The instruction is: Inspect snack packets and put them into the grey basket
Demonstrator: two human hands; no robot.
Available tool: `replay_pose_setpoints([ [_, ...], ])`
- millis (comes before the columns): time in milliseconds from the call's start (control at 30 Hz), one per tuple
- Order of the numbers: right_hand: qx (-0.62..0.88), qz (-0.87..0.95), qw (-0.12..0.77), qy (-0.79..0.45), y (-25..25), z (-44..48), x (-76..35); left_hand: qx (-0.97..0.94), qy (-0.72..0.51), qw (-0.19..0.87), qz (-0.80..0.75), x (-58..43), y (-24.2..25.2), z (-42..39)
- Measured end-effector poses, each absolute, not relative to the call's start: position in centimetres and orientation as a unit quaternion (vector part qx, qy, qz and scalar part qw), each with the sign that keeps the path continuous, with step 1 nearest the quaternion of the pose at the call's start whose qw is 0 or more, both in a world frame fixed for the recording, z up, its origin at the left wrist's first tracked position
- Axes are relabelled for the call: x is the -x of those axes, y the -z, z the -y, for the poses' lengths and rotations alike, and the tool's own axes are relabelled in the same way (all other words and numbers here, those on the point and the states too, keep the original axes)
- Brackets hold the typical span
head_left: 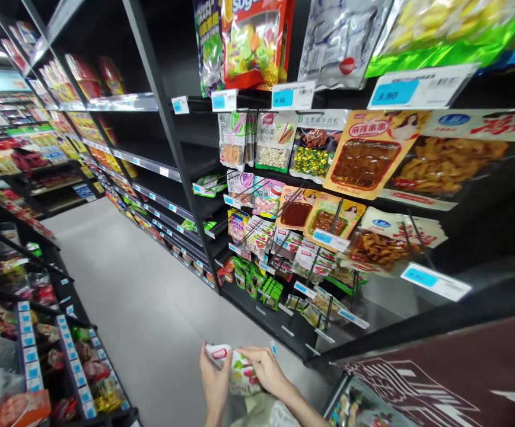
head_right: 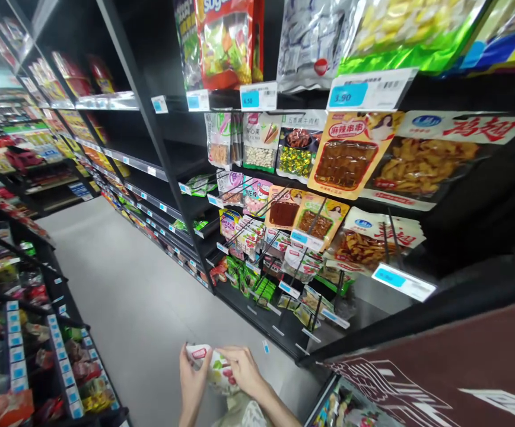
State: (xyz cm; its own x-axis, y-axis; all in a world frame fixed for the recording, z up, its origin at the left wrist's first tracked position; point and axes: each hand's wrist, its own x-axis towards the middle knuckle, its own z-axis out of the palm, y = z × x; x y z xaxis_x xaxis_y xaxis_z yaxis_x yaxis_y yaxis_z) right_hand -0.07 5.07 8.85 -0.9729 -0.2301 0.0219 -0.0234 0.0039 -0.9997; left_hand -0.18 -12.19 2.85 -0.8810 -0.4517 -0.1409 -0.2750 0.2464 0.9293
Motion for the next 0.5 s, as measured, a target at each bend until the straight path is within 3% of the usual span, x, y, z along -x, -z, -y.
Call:
replay_pose_setpoints([
  [200, -0.06, -0.693, -0.033, 0.718, -6.3, -8.8, 7.2, -0.193, 0.565, 0.116, 0.794, 5.2, -3.4, 9.0],
  [500, -0.162, -0.665, -0.101, 0.722, -3.3, -9.9, 17.6, -0.219, 0.64, -0.028, 0.736, 8.0, 0.9, 10.6],
])
